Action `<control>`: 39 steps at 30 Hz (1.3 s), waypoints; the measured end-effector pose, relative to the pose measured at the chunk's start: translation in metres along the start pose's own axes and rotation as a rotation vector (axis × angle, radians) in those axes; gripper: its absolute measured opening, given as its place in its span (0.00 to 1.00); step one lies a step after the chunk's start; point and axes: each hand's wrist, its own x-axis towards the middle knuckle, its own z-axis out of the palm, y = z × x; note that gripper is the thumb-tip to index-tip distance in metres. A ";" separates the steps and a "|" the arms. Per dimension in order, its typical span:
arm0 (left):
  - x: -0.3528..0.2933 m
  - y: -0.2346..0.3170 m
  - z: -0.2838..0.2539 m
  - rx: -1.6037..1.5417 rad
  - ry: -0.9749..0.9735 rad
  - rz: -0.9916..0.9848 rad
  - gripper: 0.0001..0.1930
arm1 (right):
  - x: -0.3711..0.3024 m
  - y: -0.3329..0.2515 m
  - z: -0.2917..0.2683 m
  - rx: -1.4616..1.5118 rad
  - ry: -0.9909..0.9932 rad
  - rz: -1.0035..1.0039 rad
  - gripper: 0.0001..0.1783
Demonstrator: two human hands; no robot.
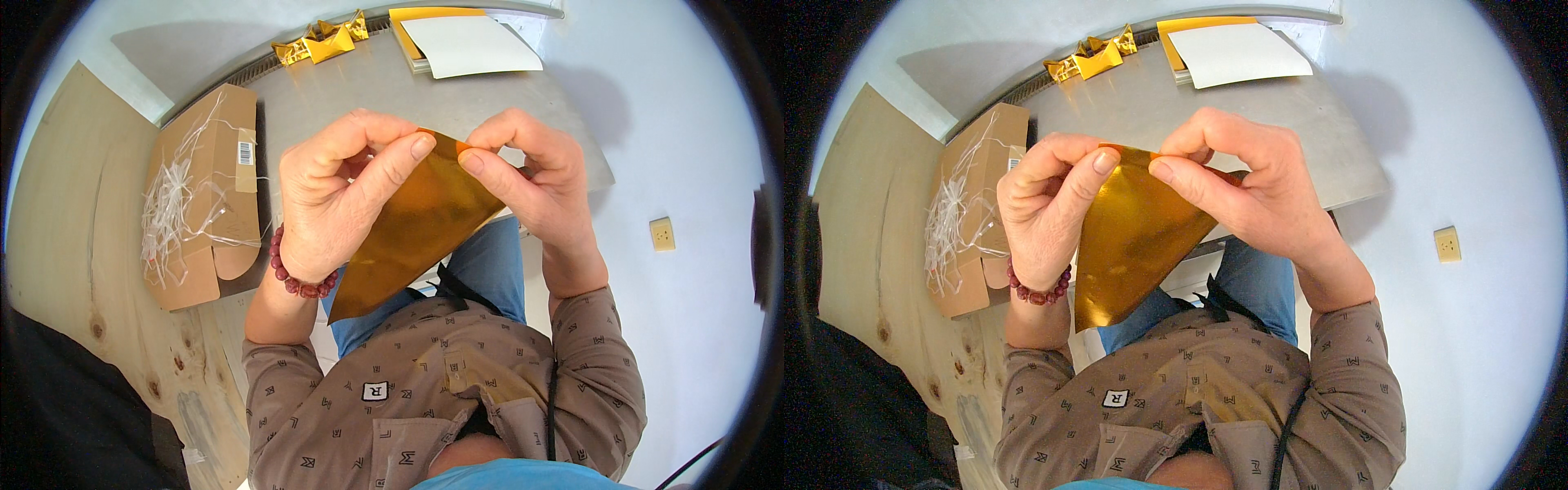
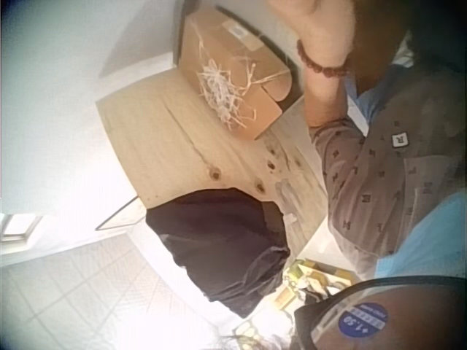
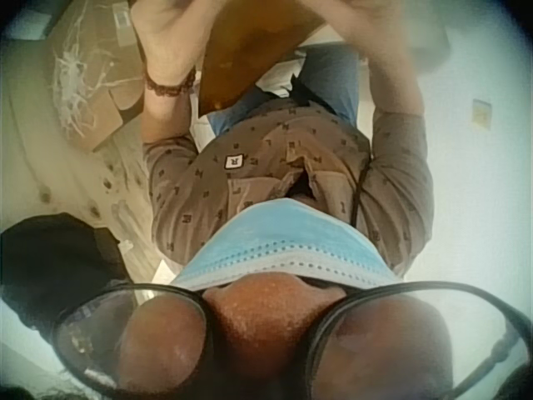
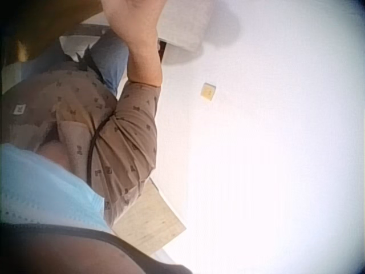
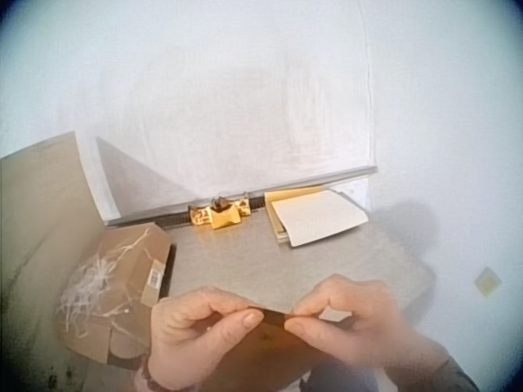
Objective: The person folds a yellow sheet of paper into a small origami shape by hand, pressing creases and tucking flaps. They place the finished piece on the table and begin folding another sheet in the same way.
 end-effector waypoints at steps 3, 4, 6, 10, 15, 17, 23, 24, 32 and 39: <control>0.001 -0.001 0.001 -0.007 0.003 -0.006 0.03 | -0.001 0.001 0.001 -0.005 0.009 0.033 0.04; 0.001 -0.001 0.001 -0.009 0.004 -0.010 0.03 | -0.001 0.002 0.001 -0.005 0.009 0.031 0.04; 0.000 -0.001 0.001 0.014 0.003 -0.014 0.02 | -0.001 0.002 0.001 0.022 0.011 0.045 0.04; 0.002 -0.003 -0.001 0.076 -0.021 0.063 0.02 | -0.002 0.003 0.002 0.020 0.006 0.086 0.04; 0.001 -0.003 0.000 0.120 -0.009 0.059 0.04 | 0.001 0.007 0.001 0.021 -0.012 -0.006 0.05; 0.000 -0.001 0.002 0.094 0.008 0.014 0.04 | -0.001 0.006 0.001 0.013 -0.015 0.009 0.05; -0.002 0.002 0.005 -0.028 0.033 -0.072 0.05 | -0.001 0.005 -0.001 0.007 -0.027 0.008 0.05; -0.002 0.002 0.004 -0.036 0.026 -0.071 0.04 | -0.001 0.004 -0.001 0.008 -0.026 0.016 0.06; -0.003 0.001 0.005 -0.096 0.008 -0.067 0.04 | -0.003 0.001 -0.001 0.003 -0.027 0.015 0.05; -0.002 -0.001 0.005 -0.095 -0.002 -0.058 0.03 | -0.005 0.002 -0.002 0.023 -0.021 0.038 0.06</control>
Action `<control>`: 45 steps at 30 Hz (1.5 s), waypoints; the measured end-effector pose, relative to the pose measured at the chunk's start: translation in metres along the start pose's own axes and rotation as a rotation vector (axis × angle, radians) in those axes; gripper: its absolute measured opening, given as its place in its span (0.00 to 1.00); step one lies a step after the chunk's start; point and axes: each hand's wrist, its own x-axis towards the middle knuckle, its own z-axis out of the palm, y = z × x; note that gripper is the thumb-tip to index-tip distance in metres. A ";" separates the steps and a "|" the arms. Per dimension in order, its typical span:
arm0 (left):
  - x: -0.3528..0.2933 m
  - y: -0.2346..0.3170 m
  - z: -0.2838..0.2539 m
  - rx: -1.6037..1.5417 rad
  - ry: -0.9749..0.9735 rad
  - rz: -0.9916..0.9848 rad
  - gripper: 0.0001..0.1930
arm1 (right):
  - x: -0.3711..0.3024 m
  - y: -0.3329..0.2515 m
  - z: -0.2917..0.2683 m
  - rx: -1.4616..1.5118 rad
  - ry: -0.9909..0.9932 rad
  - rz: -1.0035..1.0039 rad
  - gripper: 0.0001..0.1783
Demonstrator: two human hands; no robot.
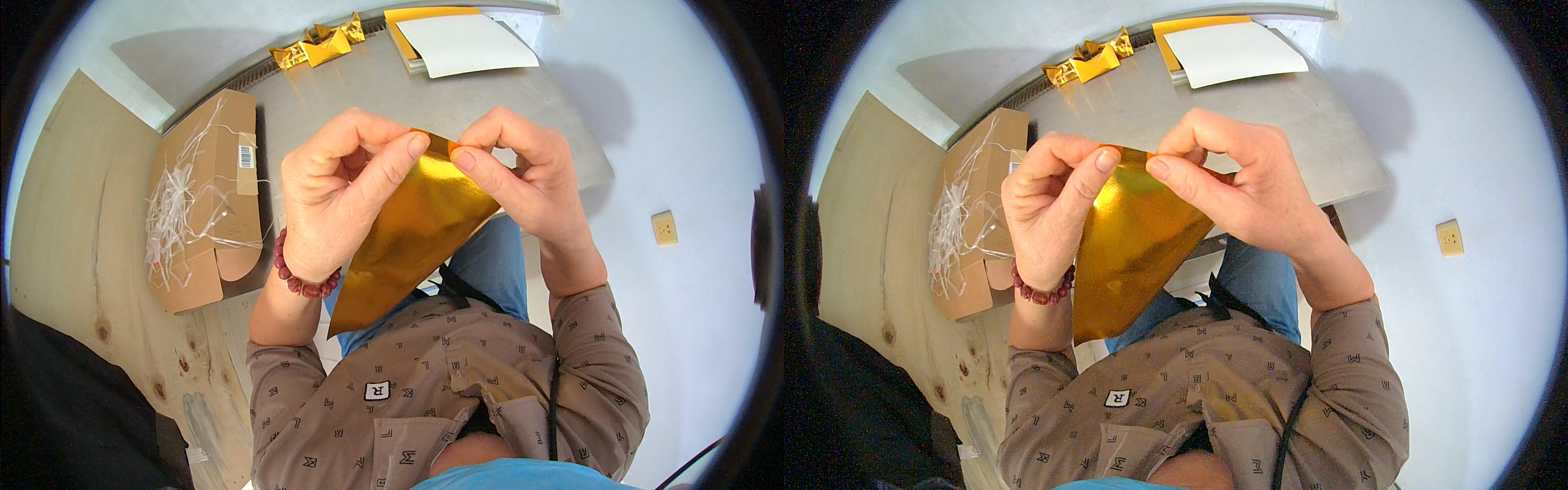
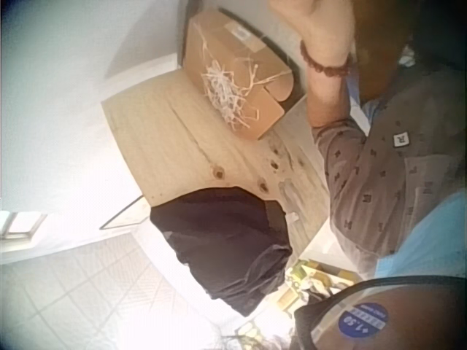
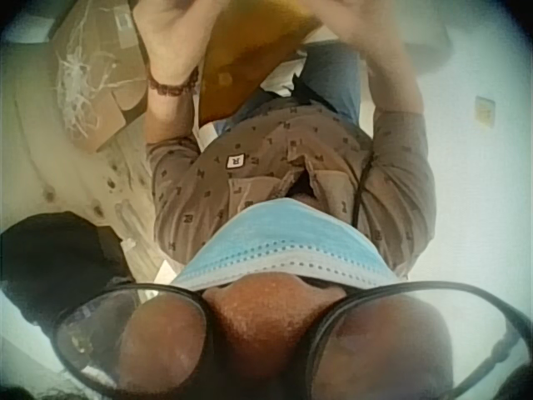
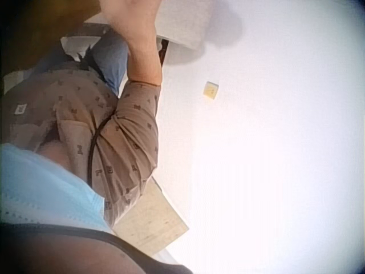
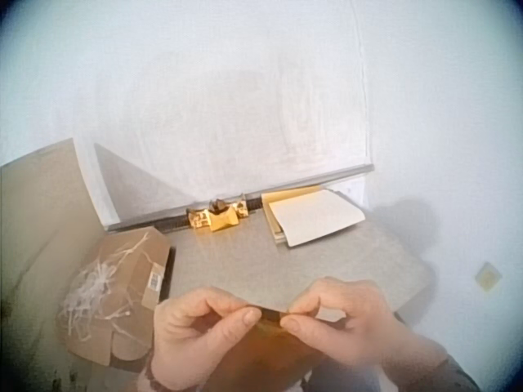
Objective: The person folds a yellow sheet of paper into a small origami shape by hand, pressing creases and tucking flaps. They place the finished piece on the table and begin folding another sheet in the same way.
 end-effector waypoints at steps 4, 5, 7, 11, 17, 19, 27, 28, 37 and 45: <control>0.001 -0.006 -0.001 0.003 0.027 0.018 0.03 | -0.001 0.006 0.001 0.025 0.011 0.032 0.06; 0.002 -0.008 -0.001 0.016 0.053 0.019 0.03 | -0.002 0.007 -0.001 0.043 0.010 0.062 0.06; 0.003 -0.011 -0.004 0.025 0.108 0.020 0.03 | -0.002 0.013 -0.003 0.067 0.016 0.097 0.06; 0.004 -0.018 -0.005 0.063 0.200 0.061 0.02 | -0.002 0.027 -0.002 0.197 0.035 0.189 0.07; 0.003 -0.024 -0.007 0.074 0.271 0.081 0.03 | -0.002 0.047 0.010 0.443 0.125 0.144 0.07; 0.002 -0.025 -0.005 0.069 0.287 0.078 0.03 | -0.001 0.050 0.015 0.493 0.168 0.120 0.06; 0.001 -0.028 -0.002 0.039 0.301 0.085 0.05 | -0.001 0.050 0.031 0.516 0.355 0.000 0.07; 0.000 -0.028 -0.001 0.054 0.308 0.075 0.05 | 0.000 0.051 0.032 0.477 0.378 0.005 0.07; -0.002 -0.030 0.003 0.013 0.318 0.086 0.05 | 0.001 0.056 0.038 0.373 0.478 -0.062 0.09; -0.003 -0.030 0.005 0.000 0.322 0.132 0.04 | 0.005 0.068 0.037 0.154 0.603 -0.236 0.09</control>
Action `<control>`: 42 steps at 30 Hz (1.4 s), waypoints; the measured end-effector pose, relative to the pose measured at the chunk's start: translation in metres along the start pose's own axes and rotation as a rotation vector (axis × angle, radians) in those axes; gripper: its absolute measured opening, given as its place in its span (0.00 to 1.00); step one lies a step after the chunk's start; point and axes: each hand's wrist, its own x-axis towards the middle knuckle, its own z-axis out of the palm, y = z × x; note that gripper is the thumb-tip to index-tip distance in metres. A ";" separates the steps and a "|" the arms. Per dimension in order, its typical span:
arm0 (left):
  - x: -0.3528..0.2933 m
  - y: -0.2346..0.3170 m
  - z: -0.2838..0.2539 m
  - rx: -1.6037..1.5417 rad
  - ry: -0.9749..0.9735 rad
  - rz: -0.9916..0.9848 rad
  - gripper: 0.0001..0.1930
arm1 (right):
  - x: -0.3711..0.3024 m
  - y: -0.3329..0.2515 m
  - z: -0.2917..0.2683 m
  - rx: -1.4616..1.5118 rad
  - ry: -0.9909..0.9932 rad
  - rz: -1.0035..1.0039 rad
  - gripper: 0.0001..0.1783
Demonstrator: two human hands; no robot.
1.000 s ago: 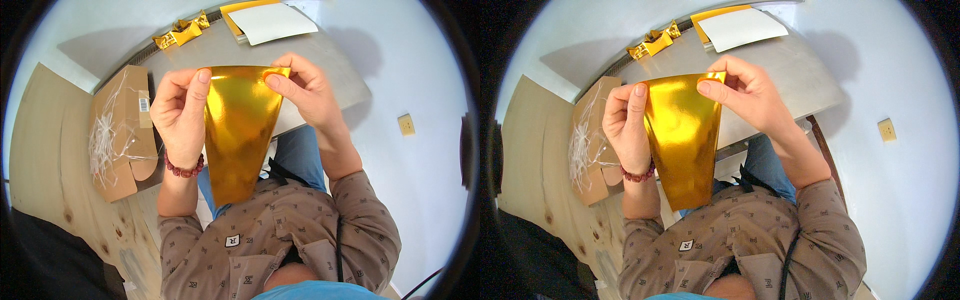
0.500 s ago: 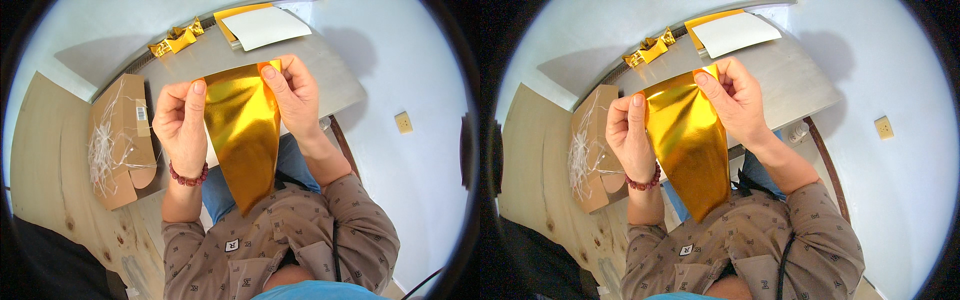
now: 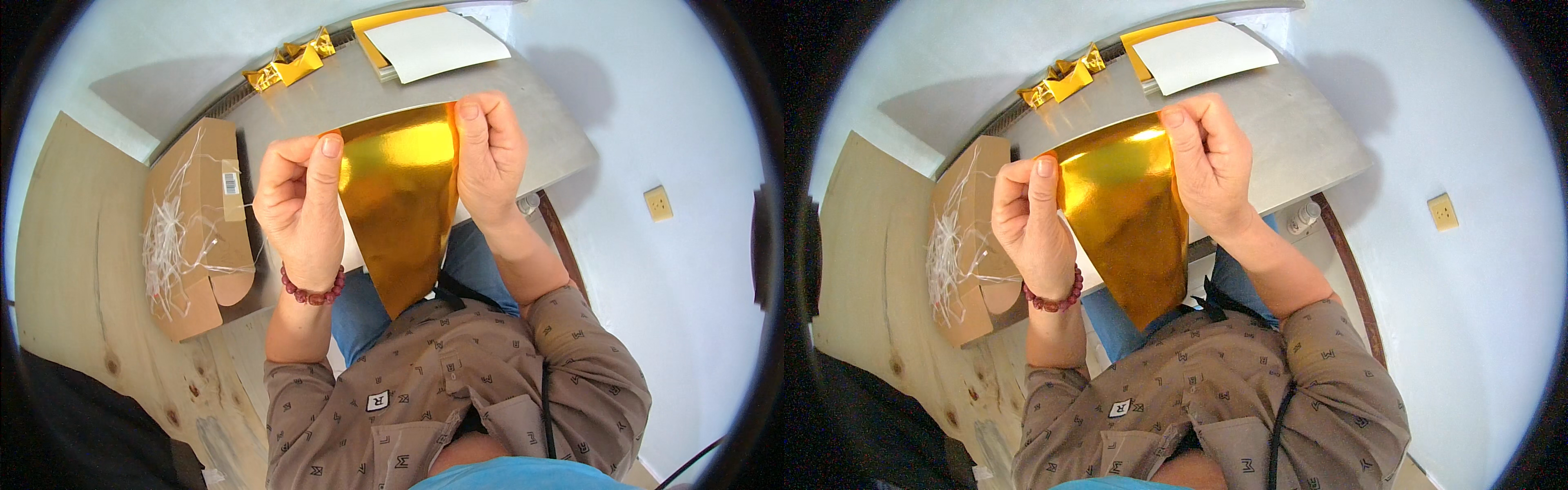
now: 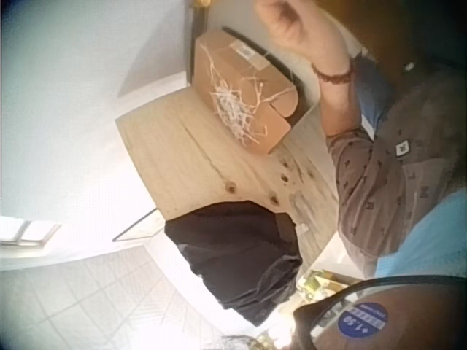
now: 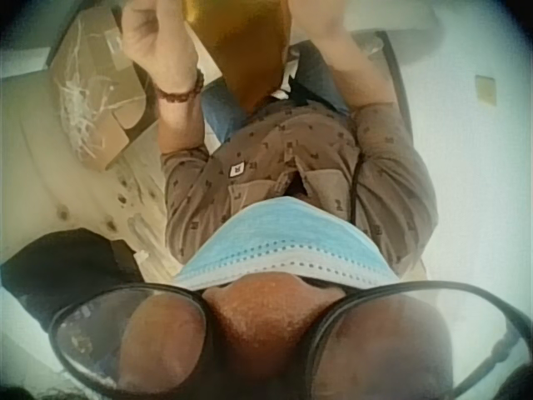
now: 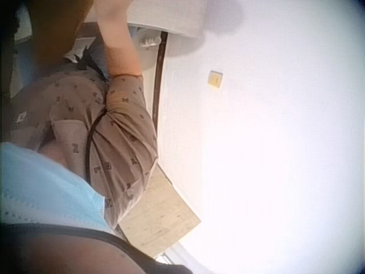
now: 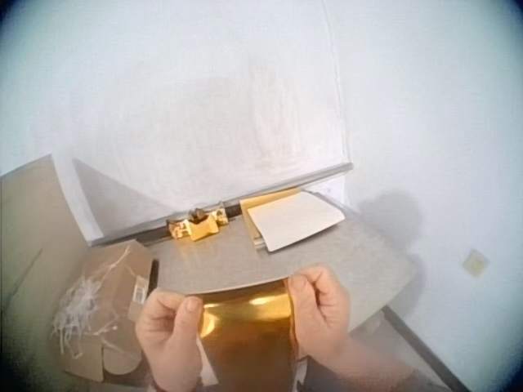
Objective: The person folds a yellow sheet of paper into a small origami shape by hand, pressing creases and tucking flaps. They place the finished piece on the table and begin folding another sheet in the same way.
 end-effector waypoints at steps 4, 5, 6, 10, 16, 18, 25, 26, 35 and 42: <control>-0.001 0.000 0.003 0.023 0.021 0.002 0.04 | -0.005 0.005 0.000 -0.024 0.019 -0.013 0.09; -0.001 0.001 0.003 0.014 0.008 0.006 0.04 | -0.006 0.005 0.000 -0.016 0.019 -0.004 0.10; -0.001 0.001 0.003 0.014 -0.001 0.009 0.04 | -0.006 0.006 -0.001 -0.008 0.017 0.005 0.10; 0.002 0.003 0.000 0.052 -0.027 0.003 0.04 | 0.002 0.002 -0.009 -0.100 -0.081 0.091 0.09; 0.001 0.009 -0.006 0.201 -0.160 0.056 0.04 | 0.031 -0.045 -0.023 -0.467 -0.255 -0.165 0.08; -0.001 0.009 -0.004 0.188 -0.177 0.023 0.04 | 0.036 -0.058 -0.021 -0.552 -0.416 -0.271 0.09; -0.003 0.019 -0.005 0.152 -0.234 -0.010 0.04 | 0.038 -0.066 -0.006 -0.427 -0.641 -0.082 0.04; -0.004 0.020 -0.005 0.133 -0.230 -0.047 0.04 | 0.038 -0.066 -0.007 -0.424 -0.636 -0.075 0.04; -0.005 0.021 -0.007 0.143 -0.261 -0.122 0.04 | 0.041 -0.064 -0.011 -0.436 -0.653 -0.093 0.04; -0.004 0.027 -0.004 0.276 -0.325 -0.104 0.04 | 0.045 -0.070 -0.010 -0.420 -0.696 -0.104 0.04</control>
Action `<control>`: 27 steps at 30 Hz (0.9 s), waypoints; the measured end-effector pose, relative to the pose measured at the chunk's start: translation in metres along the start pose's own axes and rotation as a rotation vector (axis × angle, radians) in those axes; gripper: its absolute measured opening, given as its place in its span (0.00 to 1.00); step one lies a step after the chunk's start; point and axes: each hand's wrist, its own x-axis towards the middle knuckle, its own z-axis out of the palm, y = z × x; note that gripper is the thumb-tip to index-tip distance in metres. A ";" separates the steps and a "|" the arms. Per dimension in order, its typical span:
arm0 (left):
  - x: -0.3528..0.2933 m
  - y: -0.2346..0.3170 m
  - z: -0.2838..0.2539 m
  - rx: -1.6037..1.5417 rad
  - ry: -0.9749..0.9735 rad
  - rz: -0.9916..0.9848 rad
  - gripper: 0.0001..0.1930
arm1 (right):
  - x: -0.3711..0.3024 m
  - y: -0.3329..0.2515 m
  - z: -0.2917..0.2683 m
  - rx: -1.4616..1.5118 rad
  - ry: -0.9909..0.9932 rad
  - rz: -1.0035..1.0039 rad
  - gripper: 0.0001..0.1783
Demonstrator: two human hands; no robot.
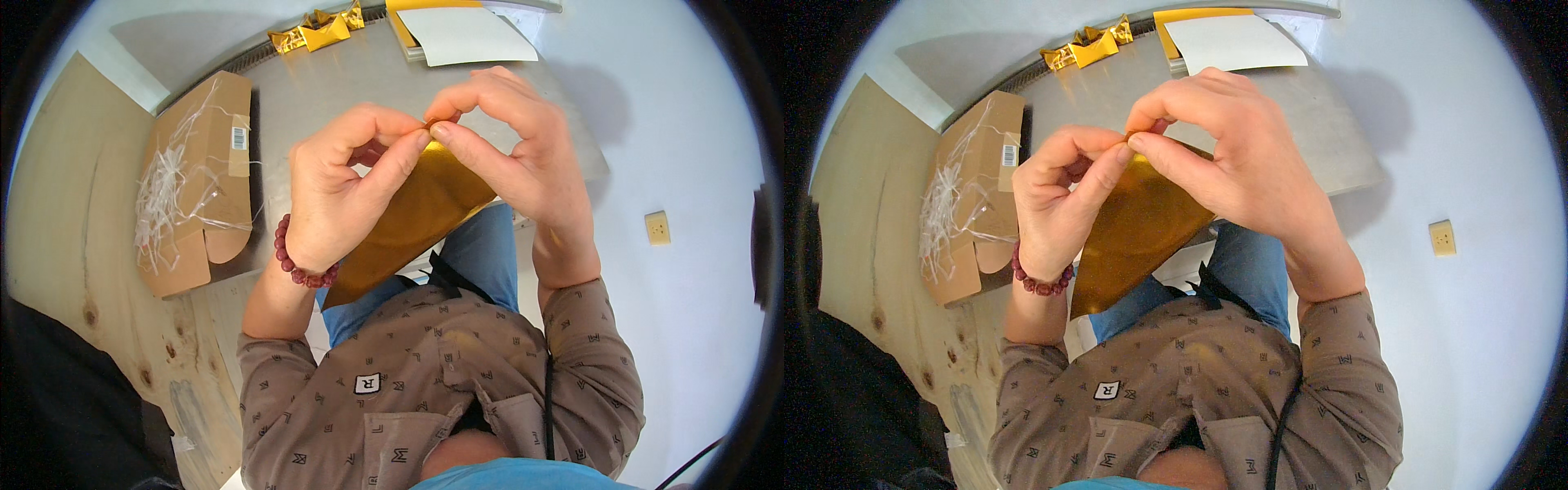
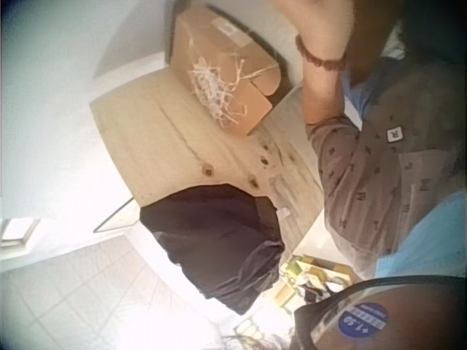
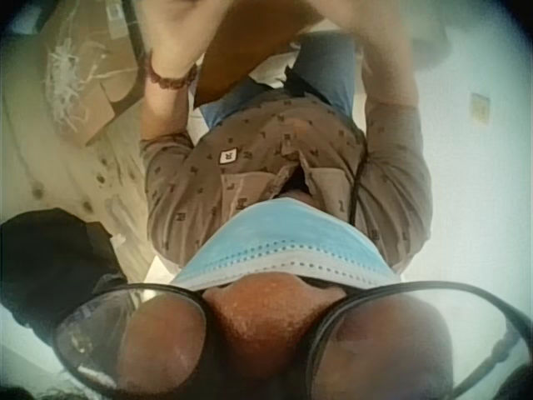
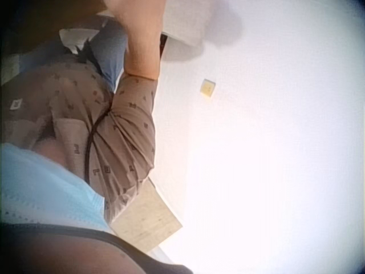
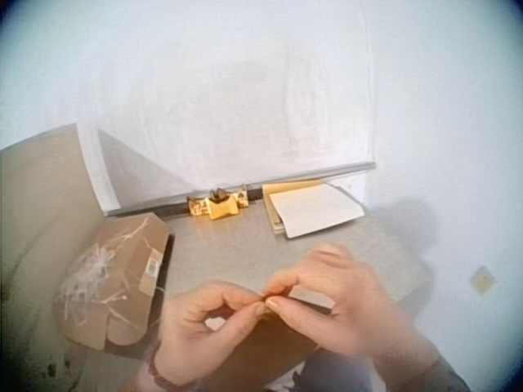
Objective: The person folds a yellow sheet of paper into a small origami shape by hand, pressing creases and tucking flaps. They place the finished piece on the table and begin folding another sheet in the same way.
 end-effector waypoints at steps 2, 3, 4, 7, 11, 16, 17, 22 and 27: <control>0.000 0.000 0.000 0.043 -0.017 -0.008 0.05 | -0.001 0.001 0.001 0.032 -0.011 0.007 0.04; 0.000 0.000 0.001 0.056 -0.027 -0.018 0.05 | -0.001 0.002 0.002 0.056 -0.011 0.010 0.04; -0.001 -0.001 0.001 0.065 -0.036 -0.042 0.05 | -0.002 0.004 0.004 0.094 -0.009 0.017 0.04; -0.004 -0.006 -0.004 -0.016 -0.066 -0.054 0.05 | -0.006 0.007 0.014 0.290 0.082 0.131 0.02; -0.008 -0.011 -0.018 -0.067 -0.119 -0.081 0.05 | -0.014 0.009 0.010 0.382 0.178 0.268 0.03; -0.015 -0.016 -0.033 -0.085 -0.114 -0.083 0.04 | -0.017 0.016 0.011 0.419 0.235 0.231 0.03; -0.016 -0.016 -0.035 -0.074 -0.106 -0.081 0.04 | -0.018 0.017 0.011 0.443 0.247 0.228 0.03; -0.020 -0.015 -0.044 -0.036 -0.084 -0.106 0.04 | -0.021 0.022 0.011 0.448 0.334 0.231 0.03; -0.023 -0.014 -0.055 0.028 -0.066 -0.148 0.03 | -0.022 0.028 0.008 0.409 0.427 0.216 0.04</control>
